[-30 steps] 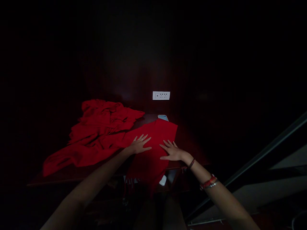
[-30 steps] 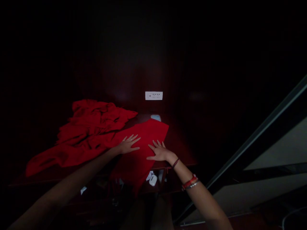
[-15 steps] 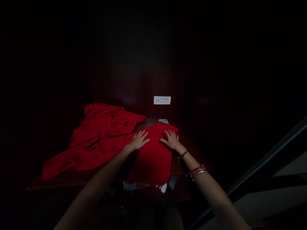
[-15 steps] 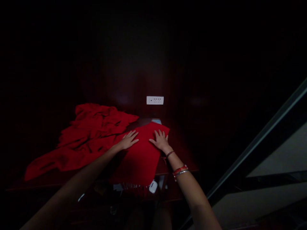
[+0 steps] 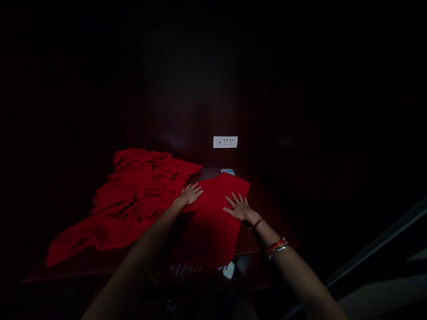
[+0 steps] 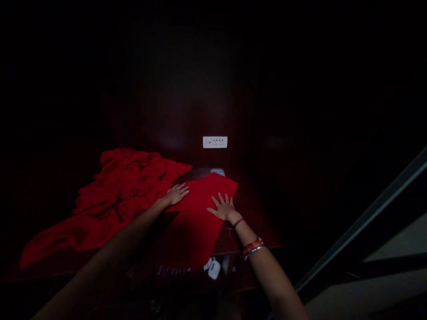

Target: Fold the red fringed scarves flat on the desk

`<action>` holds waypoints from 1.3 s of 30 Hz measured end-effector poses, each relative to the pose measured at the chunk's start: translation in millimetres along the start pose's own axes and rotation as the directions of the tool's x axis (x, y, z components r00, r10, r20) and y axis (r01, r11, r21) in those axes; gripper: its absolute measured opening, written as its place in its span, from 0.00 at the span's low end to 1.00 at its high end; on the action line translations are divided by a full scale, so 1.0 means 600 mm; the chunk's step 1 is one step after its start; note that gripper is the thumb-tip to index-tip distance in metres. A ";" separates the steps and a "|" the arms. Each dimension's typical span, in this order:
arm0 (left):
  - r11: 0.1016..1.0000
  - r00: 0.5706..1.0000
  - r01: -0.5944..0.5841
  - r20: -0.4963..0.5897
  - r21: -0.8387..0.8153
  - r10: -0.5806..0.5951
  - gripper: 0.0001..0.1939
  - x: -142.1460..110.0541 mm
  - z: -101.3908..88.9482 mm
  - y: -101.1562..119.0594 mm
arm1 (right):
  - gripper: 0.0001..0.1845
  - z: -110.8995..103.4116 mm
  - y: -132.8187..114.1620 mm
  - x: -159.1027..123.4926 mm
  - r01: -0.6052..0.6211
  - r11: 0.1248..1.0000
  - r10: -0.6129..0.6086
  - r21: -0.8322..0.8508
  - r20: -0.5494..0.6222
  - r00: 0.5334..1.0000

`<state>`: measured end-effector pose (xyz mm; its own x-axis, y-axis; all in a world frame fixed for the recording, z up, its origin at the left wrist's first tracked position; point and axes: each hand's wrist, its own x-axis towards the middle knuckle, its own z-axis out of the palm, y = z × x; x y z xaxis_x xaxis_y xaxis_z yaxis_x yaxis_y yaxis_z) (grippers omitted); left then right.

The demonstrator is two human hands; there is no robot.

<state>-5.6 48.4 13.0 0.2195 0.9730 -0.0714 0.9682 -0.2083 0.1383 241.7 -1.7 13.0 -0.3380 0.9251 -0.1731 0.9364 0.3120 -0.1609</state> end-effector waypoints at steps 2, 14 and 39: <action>0.998 0.998 -0.048 -0.036 0.029 0.050 0.28 0.020 0.000 0.010 | 0.40 0.003 0.006 -0.009 0.049 0.999 -0.049 -0.004 -0.024 0.999; 0.996 0.997 0.064 0.037 0.068 -0.067 0.27 0.111 -0.003 -0.021 | 0.39 0.006 0.014 -0.028 0.105 0.994 -0.106 -0.029 -0.034 0.994; 0.981 0.969 -0.189 0.155 -0.035 0.192 0.27 0.176 -0.011 0.016 | 0.38 -0.024 -0.048 0.086 0.073 0.997 -0.073 0.009 -0.065 0.995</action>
<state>26.2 150.0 13.4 0.4174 0.8875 -0.1954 0.9045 -0.3850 0.1837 198.5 40.4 22.9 -0.3981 0.9121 -0.0976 0.9083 0.3770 -0.1814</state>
